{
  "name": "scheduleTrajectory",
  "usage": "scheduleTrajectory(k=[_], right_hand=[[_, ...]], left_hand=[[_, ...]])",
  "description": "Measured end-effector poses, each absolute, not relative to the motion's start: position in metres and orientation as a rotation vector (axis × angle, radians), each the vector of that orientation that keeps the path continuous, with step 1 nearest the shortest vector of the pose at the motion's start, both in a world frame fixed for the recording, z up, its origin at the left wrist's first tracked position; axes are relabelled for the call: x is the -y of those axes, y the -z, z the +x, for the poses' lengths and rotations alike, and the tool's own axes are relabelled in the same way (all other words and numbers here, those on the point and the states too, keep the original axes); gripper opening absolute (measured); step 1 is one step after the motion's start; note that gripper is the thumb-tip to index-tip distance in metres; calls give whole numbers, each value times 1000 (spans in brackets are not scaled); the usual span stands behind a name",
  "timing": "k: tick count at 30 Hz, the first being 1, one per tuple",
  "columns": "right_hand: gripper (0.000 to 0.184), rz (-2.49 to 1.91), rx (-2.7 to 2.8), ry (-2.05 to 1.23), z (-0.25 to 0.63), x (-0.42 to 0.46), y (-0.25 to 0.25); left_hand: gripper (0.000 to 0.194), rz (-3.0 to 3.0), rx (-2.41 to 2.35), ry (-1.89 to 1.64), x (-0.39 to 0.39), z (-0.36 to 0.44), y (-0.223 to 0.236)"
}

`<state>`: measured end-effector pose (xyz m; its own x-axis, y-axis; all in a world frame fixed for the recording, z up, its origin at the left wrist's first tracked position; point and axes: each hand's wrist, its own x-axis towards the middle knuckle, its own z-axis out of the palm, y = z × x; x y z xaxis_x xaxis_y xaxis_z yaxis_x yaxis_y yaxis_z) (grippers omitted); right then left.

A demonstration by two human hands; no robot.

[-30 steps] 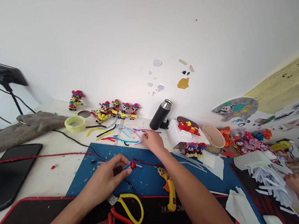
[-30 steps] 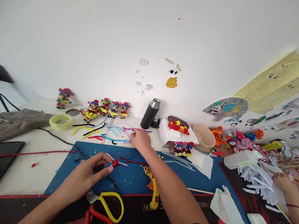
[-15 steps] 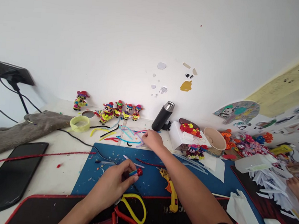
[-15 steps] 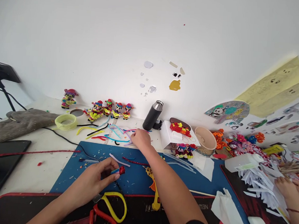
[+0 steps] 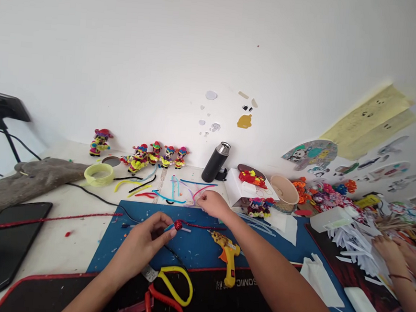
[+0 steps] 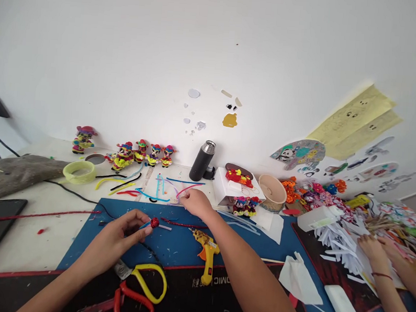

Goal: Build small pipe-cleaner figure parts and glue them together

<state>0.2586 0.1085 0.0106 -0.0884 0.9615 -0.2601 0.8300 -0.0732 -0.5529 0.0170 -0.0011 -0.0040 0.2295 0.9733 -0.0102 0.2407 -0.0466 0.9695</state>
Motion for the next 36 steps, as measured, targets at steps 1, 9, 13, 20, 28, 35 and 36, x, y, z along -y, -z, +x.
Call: scheduleTrajectory(k=[1, 9, 13, 20, 28, 35, 36], right_hand=[[23, -1934, 1943, -990, 259, -107, -9], [12, -1755, 1576, -1258, 256, -108, -3], [6, -1713, 1536, -1367, 254, -100, 6], [13, -1610, 1567, -1354, 260, -84, 9], [16, -1571, 2104, -1114, 249, -36, -6], [21, -1563, 2256, -784, 243, -17, -10], [21, -1558, 2221, -785, 243, -17, -10]], left_hand=[[33, 1500, -1201, -924, 1, 17, 4], [37, 1484, -1206, -906, -3, 13, 10], [37, 1457, -1178, -924, -3, 11, 13], [47, 1183, -1172, -1144, -15, 1, 6], [51, 1075, -1207, -1241, -18, -4, -2], [52, 1092, -1194, -1245, -18, -2, -4], [52, 1094, -1194, -1243, -18, -2, -4]])
